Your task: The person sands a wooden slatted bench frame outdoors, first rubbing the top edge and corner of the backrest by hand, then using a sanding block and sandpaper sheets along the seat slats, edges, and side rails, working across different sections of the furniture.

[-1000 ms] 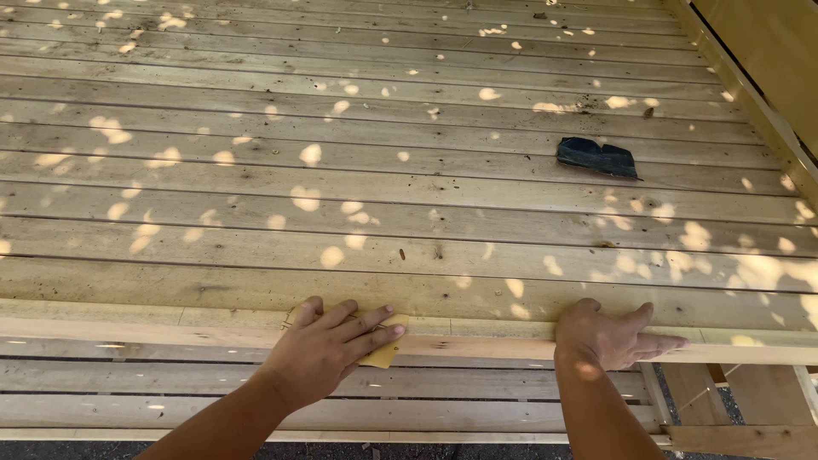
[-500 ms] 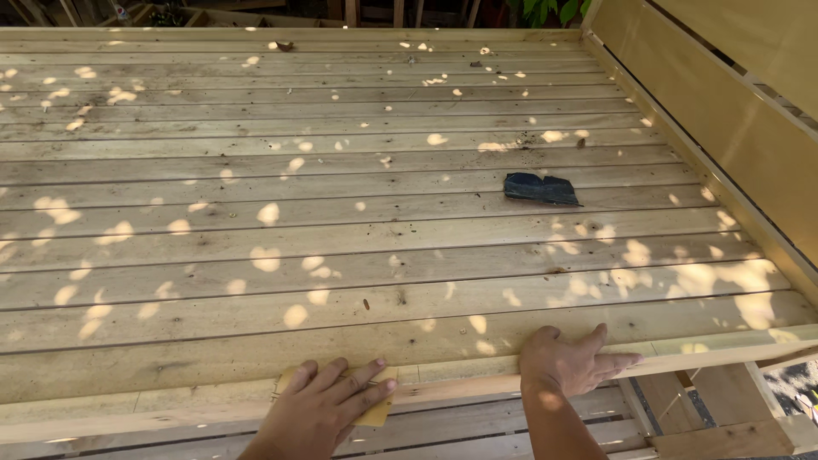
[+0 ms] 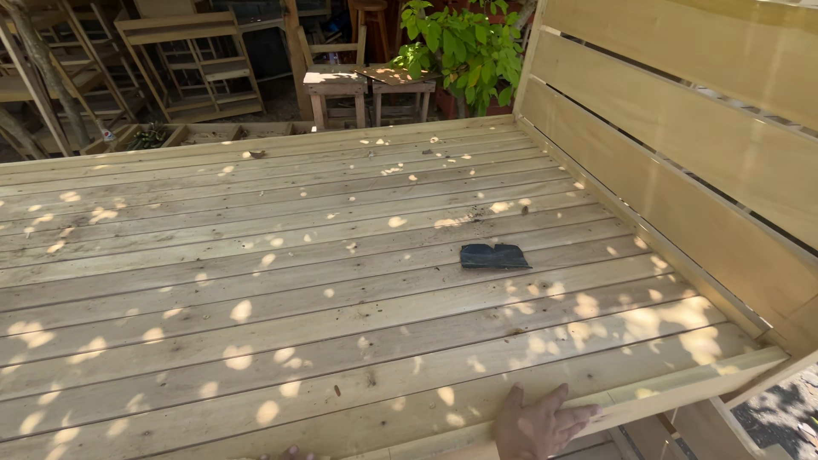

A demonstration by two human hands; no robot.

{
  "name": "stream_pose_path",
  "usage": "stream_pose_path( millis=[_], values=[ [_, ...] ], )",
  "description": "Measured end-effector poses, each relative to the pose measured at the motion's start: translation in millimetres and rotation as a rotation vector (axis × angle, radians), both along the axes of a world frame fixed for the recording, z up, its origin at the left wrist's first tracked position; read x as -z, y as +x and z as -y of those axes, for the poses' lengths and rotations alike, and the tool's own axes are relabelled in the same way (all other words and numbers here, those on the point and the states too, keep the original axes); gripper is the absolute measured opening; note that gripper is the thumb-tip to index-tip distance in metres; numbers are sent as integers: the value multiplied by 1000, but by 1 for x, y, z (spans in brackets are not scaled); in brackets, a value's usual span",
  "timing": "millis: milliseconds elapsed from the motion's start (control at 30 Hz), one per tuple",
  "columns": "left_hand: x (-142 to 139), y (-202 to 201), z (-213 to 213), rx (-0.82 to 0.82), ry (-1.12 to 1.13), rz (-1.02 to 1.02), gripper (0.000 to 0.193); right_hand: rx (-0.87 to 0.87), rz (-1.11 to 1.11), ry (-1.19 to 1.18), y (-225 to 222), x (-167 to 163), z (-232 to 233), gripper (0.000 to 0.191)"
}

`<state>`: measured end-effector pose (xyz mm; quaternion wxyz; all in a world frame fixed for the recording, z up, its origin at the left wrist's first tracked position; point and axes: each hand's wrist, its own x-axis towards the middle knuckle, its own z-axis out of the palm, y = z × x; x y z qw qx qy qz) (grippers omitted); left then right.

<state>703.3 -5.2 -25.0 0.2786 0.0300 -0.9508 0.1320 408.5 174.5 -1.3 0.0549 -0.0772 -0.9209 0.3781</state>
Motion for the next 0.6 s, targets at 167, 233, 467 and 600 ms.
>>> stream_pose_path(
  millis=[167, 233, 467, 600],
  values=[
    [-17, -59, -38, 86, 25, 96, 60, -220, 184, -252, 9, -20, -54, 80],
    [-19, -100, -83, 164, 103, 167, 61, -276, 95, -370, 11, -32, -83, 77],
    [-48, -273, -235, 190, 404, 120, 67, -92, 175, -688, -37, -69, -190, 74],
    [-65, -330, -266, 156, 497, 152, 65, -33, 195, -690, -62, -78, -224, 76]
  ],
)
